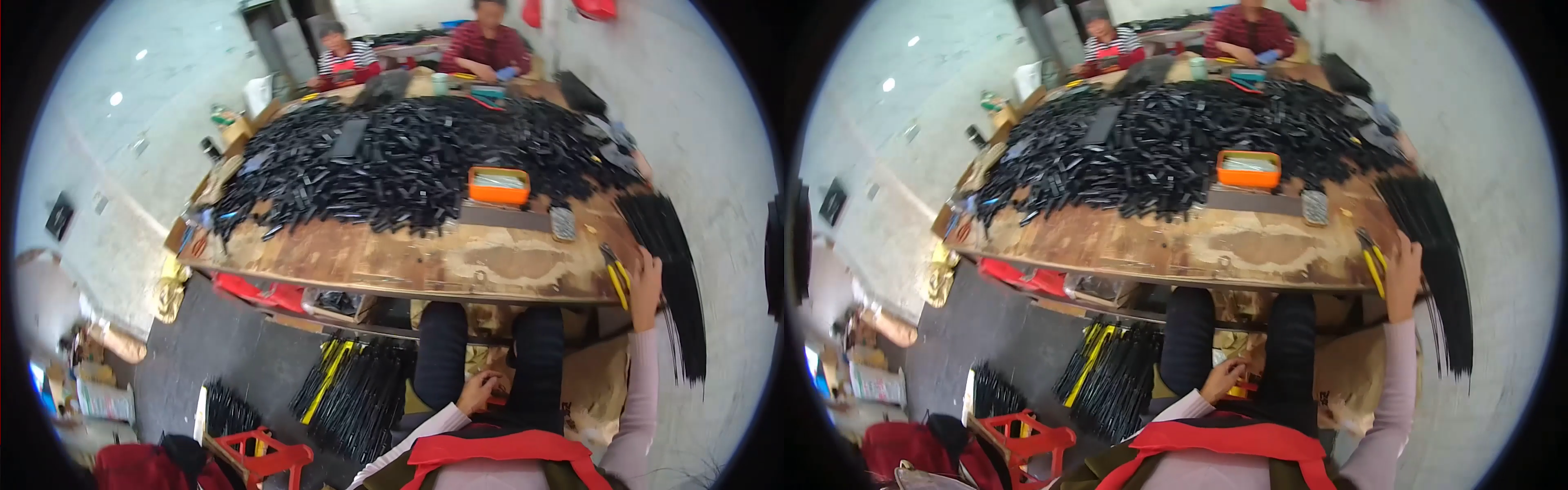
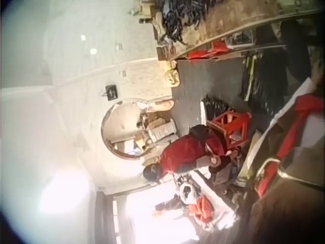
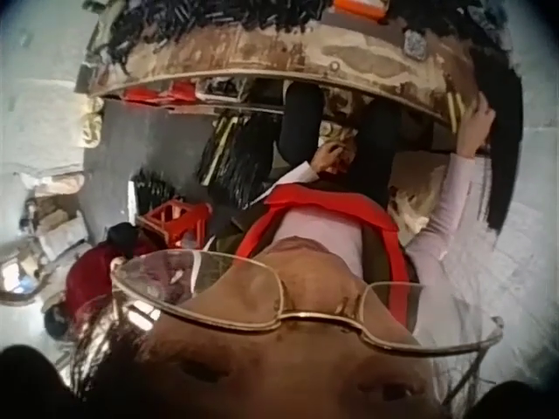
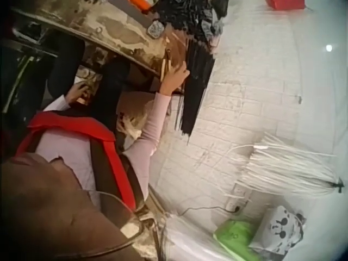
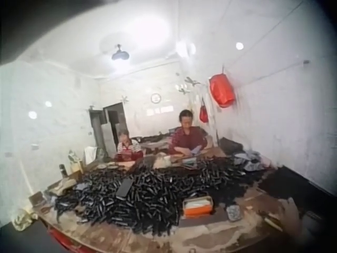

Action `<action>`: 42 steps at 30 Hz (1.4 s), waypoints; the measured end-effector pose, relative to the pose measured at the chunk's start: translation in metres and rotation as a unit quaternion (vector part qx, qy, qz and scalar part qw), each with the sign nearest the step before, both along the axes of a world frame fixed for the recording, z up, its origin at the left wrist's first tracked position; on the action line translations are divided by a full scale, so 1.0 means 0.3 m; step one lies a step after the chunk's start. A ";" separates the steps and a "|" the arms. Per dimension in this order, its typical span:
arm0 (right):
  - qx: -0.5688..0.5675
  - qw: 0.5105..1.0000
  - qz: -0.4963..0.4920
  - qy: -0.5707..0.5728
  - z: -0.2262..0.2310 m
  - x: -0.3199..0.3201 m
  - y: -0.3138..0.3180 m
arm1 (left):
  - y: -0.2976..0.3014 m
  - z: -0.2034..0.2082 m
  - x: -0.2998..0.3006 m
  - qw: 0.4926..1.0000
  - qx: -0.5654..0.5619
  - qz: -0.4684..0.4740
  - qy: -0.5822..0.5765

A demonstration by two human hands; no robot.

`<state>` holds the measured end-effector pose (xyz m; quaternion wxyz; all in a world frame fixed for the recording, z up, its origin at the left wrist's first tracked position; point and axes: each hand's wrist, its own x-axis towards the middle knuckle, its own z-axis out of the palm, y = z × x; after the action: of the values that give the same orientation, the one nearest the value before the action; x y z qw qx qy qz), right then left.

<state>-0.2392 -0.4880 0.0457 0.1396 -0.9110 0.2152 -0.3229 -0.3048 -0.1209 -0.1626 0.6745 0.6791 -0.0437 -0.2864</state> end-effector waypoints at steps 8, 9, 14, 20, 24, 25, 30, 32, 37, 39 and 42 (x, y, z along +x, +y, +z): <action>-0.018 0.995 0.066 -0.068 -0.043 -0.098 0.049 | 0.016 0.038 0.043 0.997 -0.020 0.025 0.076; 0.014 0.996 0.066 -0.049 -0.039 -0.138 0.059 | 0.010 0.039 0.043 0.995 -0.035 0.034 0.089; 0.001 0.994 -0.051 0.092 -0.059 -0.351 0.052 | -0.008 0.019 0.018 0.991 -0.047 -0.004 0.124; -0.082 0.970 -0.085 0.212 -0.074 -0.322 -0.132 | 0.028 0.033 0.023 0.986 -0.084 -0.003 0.145; -0.257 0.956 -0.058 0.129 -0.053 -0.158 -0.387 | 0.024 0.038 0.028 0.980 -0.117 -0.006 0.161; -0.299 0.950 -0.046 0.078 -0.055 -0.117 -0.420 | 0.036 0.033 0.032 0.976 -0.132 -0.011 0.171; -0.341 0.917 -0.143 0.150 -0.116 -0.032 -0.511 | 0.051 -0.006 0.014 0.970 -0.155 -0.009 0.189; -0.332 0.910 -0.181 0.168 -0.138 -0.035 -0.511 | 0.052 -0.016 0.007 0.966 -0.150 -0.009 0.212; -0.298 0.906 -0.229 0.193 -0.130 -0.016 -0.546 | 0.019 -0.021 0.024 0.959 -0.167 -0.020 0.227; -0.287 0.923 -0.200 0.162 -0.117 0.094 -0.487 | 0.071 0.016 0.050 0.964 -0.172 0.002 0.204; -0.274 0.919 -0.220 0.180 -0.126 0.065 -0.573 | 0.008 0.024 0.062 0.959 -0.177 -0.010 0.220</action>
<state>-0.2197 -0.6599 0.0079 -0.2316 -0.8860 0.3347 -0.2222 -0.2860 -0.1184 -0.1555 0.7739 0.4683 0.0489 -0.4236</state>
